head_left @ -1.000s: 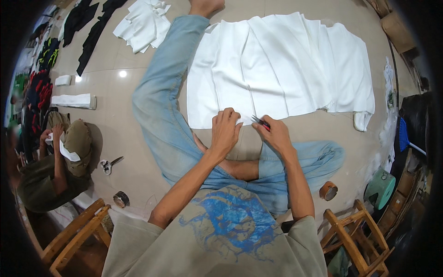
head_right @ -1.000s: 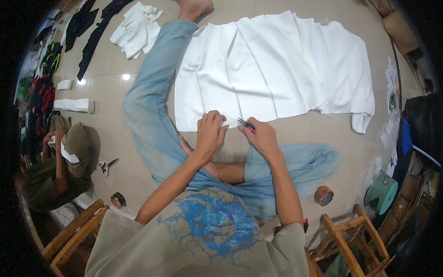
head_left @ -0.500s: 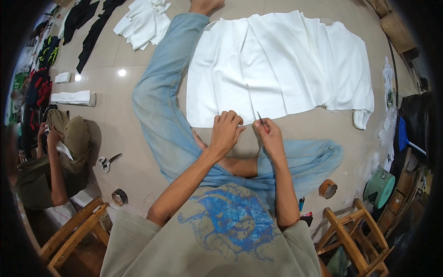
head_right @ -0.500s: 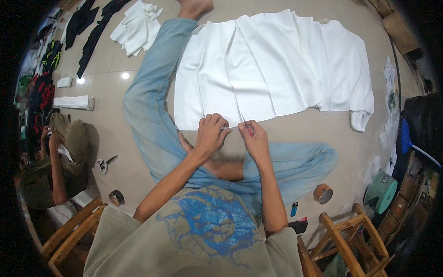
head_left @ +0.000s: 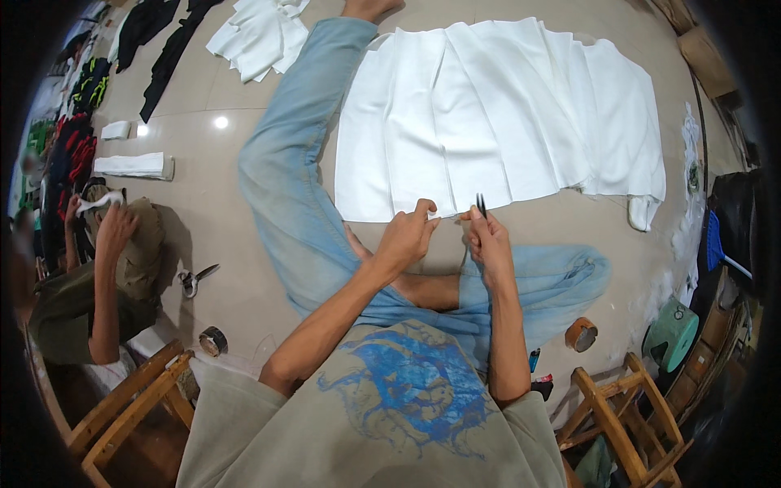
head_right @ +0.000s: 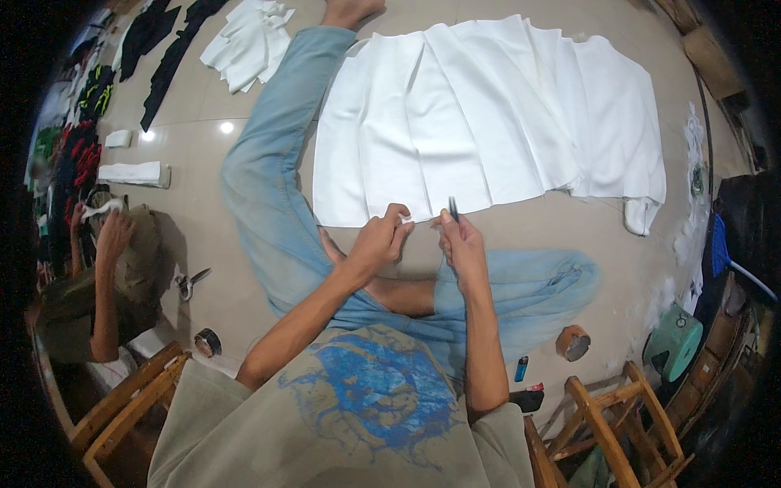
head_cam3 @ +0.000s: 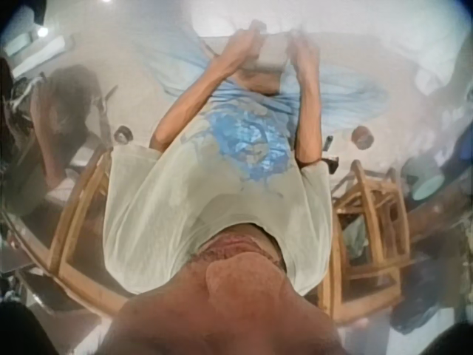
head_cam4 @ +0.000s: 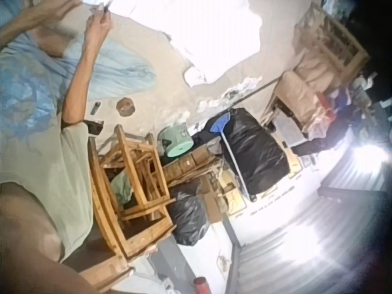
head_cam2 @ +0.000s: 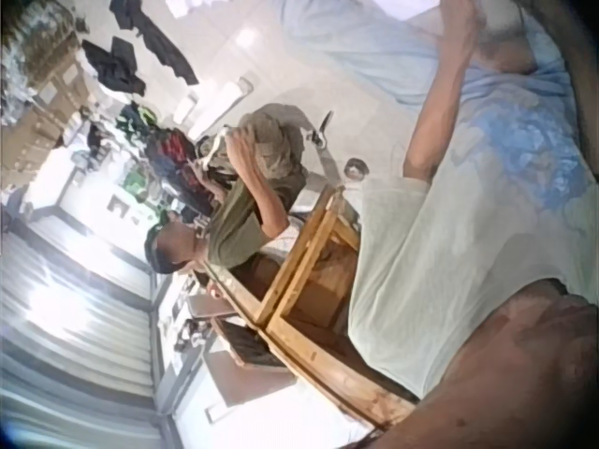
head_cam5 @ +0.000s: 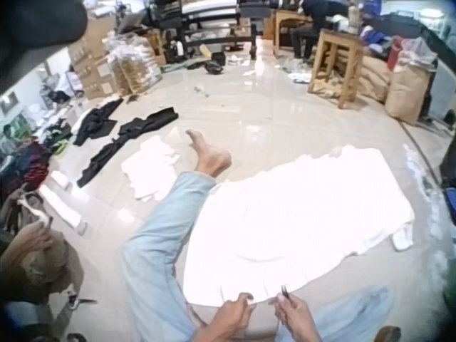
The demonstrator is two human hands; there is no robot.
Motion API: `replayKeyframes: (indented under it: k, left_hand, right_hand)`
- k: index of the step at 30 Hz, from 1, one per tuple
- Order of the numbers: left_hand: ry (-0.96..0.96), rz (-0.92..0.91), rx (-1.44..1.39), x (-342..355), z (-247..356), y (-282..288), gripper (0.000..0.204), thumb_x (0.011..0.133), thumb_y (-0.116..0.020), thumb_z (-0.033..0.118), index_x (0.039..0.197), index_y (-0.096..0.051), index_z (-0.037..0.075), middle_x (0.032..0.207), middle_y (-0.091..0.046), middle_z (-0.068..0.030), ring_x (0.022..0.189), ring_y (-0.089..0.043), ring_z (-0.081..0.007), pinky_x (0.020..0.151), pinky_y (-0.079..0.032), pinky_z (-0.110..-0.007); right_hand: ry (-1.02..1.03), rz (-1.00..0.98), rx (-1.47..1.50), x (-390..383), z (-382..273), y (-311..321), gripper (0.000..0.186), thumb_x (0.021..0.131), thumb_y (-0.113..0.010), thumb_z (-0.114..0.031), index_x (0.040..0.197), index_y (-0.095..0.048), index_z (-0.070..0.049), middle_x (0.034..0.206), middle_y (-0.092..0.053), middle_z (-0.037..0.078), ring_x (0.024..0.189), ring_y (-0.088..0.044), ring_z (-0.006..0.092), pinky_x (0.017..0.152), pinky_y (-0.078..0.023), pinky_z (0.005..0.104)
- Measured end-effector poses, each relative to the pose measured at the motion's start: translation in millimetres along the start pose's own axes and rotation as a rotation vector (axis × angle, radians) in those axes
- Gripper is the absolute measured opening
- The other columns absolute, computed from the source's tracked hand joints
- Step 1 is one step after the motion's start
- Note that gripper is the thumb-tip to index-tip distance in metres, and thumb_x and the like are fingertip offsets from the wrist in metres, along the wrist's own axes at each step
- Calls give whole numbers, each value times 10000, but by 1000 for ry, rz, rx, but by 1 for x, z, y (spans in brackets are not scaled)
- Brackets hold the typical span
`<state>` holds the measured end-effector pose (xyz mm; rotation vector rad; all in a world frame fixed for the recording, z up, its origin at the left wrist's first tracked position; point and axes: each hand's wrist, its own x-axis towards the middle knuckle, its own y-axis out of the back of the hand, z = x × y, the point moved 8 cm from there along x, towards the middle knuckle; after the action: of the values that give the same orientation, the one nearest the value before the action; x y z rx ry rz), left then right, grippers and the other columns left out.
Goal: The person sits on the floor and uses a pair of scissors to cut a large piece of white fabric. They repeatedly trim the edges and fold the fabric to make precise cuts, while another person works in the background.
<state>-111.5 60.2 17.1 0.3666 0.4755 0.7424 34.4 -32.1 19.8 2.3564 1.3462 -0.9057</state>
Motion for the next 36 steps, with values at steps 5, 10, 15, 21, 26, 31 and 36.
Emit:
replayKeyframes:
  k: [5,10,15,21,26,31,36]
  left_hand:
    - [-300,264,226,-24,22,9,106,946,-606,107,958,-635,6,842,-645,-158,825,-633,-341,790,-468,-462]
    - [-366,338,302,-36,38,9,98,929,-593,107,943,-654,32,924,-624,-107,894,-595,-286,854,-455,-414]
    - [-417,277,369,-37,27,0,76,916,-638,96,921,-658,23,885,-631,-108,873,-601,-300,844,-460,-422]
    - [-320,379,187,-33,31,16,79,913,-634,81,853,-644,31,828,-603,-98,829,-579,-281,809,-454,-404]
    - [-307,368,165,-33,29,14,47,902,-646,63,874,-657,26,820,-607,-100,821,-580,-281,810,-454,-405]
    - [-300,358,169,-34,28,13,47,904,-654,61,875,-662,25,822,-609,-104,817,-580,-282,808,-456,-408]
    - [-297,337,184,-33,27,12,51,906,-657,62,873,-665,24,820,-608,-105,815,-582,-284,804,-459,-410]
  right_hand:
    - [-215,-189,257,-18,30,-24,608,1102,-362,-553,1046,-641,-15,607,-415,-55,434,-295,29,370,-213,200]
    - [-364,-216,182,-41,32,-24,550,1105,-404,-502,1041,-631,-6,625,-459,-34,420,-303,31,355,-216,204]
    - [-389,-215,243,-37,37,-31,513,1095,-440,-500,995,-607,-26,634,-484,-19,414,-299,27,349,-205,201]
    - [-362,-214,305,-19,39,-26,494,1101,-425,-484,976,-603,-40,615,-463,-35,418,-300,25,350,-193,198]
    - [-335,-171,306,-12,35,-23,474,1105,-425,-467,961,-602,-51,603,-449,-44,419,-300,24,350,-190,199]
    - [-333,-168,292,-12,33,-24,446,1105,-439,-447,928,-590,-67,589,-431,-50,419,-291,25,352,-182,205]
    - [-331,-147,275,-11,35,-22,436,1103,-448,-439,916,-583,-69,587,-425,-51,423,-290,30,356,-183,209]
